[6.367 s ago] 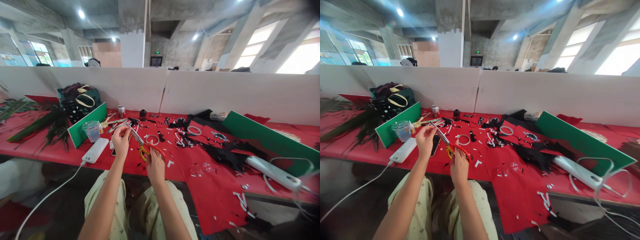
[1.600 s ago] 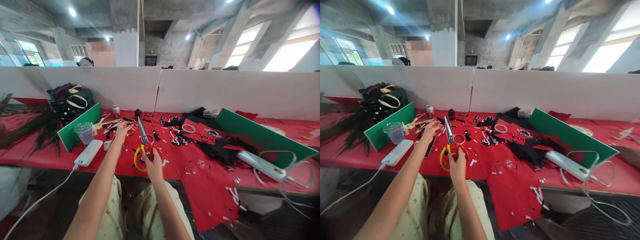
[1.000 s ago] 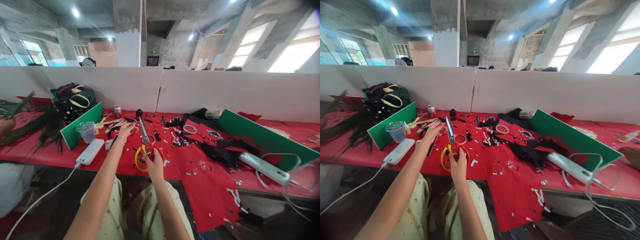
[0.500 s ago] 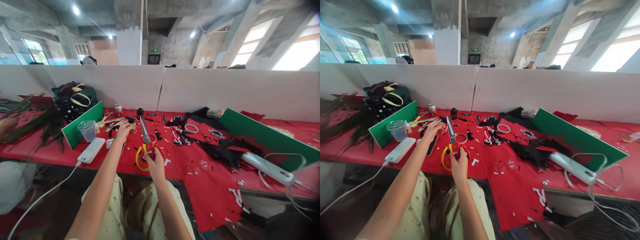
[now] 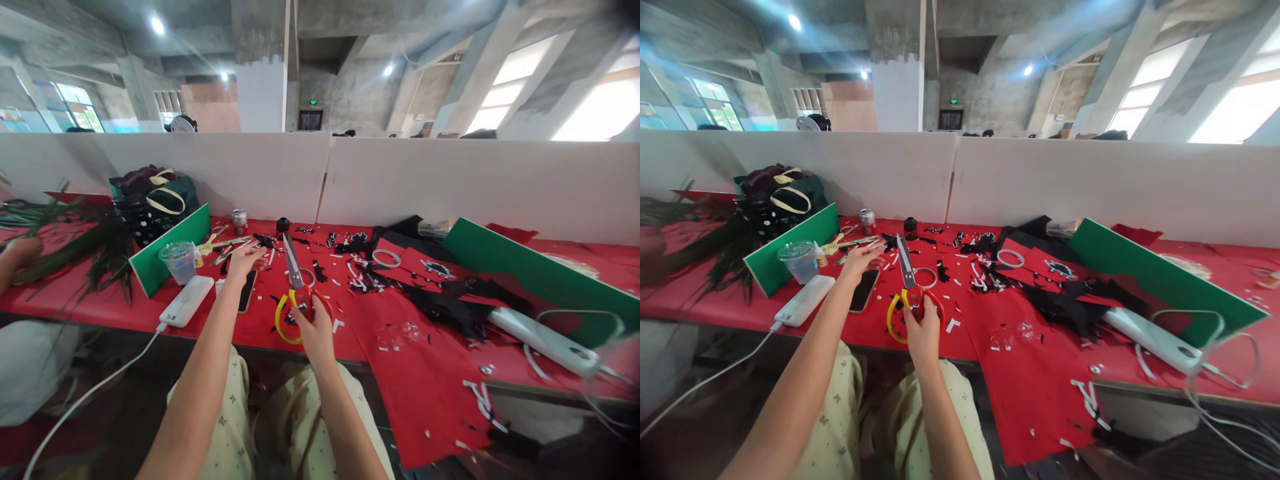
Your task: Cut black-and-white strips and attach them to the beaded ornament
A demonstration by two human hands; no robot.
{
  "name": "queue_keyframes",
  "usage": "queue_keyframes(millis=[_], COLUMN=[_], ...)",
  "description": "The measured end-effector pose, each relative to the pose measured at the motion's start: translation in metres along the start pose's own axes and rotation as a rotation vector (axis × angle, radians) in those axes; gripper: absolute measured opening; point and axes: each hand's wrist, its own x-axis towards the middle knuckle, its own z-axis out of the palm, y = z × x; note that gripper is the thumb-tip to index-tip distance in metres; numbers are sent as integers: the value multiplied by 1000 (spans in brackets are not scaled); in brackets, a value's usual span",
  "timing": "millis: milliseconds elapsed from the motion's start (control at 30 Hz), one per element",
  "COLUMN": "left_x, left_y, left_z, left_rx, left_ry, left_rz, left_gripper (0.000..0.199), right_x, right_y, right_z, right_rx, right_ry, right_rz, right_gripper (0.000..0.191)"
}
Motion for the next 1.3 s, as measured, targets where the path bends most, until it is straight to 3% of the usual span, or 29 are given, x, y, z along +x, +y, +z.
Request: queue_keyframes(millis=[167, 367, 600, 833, 1000, 1100, 1200, 1300], left_x=[4, 10, 13, 18, 13, 8, 1, -10], left_y=[-4, -11, -10, -33, -39, -30, -13, 6], left_z=[-1, -3, -6, 14, 25, 22, 12, -11], left_rx=[-21, 117, -18, 292, 494, 587, 671, 714], left_ry=[-62, 47, -47, -58, -107, -147, -25, 358], left_rz=[-20, 59, 51, 80, 121, 62, 184, 431], left_gripper=[24, 26, 31, 9, 38, 21, 13, 26], right_x=[1, 1, 1, 1, 1, 2, 3, 2], right_y=[0, -2, -2, -3, 2, 8, 11, 11], right_z=[-1, 0, 0, -1, -1, -1, -1, -1], right_rx=[-24, -16, -31, -45, -78, -74, -41, -45], right_ry=[-16, -13, -7, -29, -4, -9, -26, -37], right_rz=[0, 16, 14, 8, 8, -7, -1, -8], right_gripper=[35, 34, 39, 41, 47, 46, 48, 49])
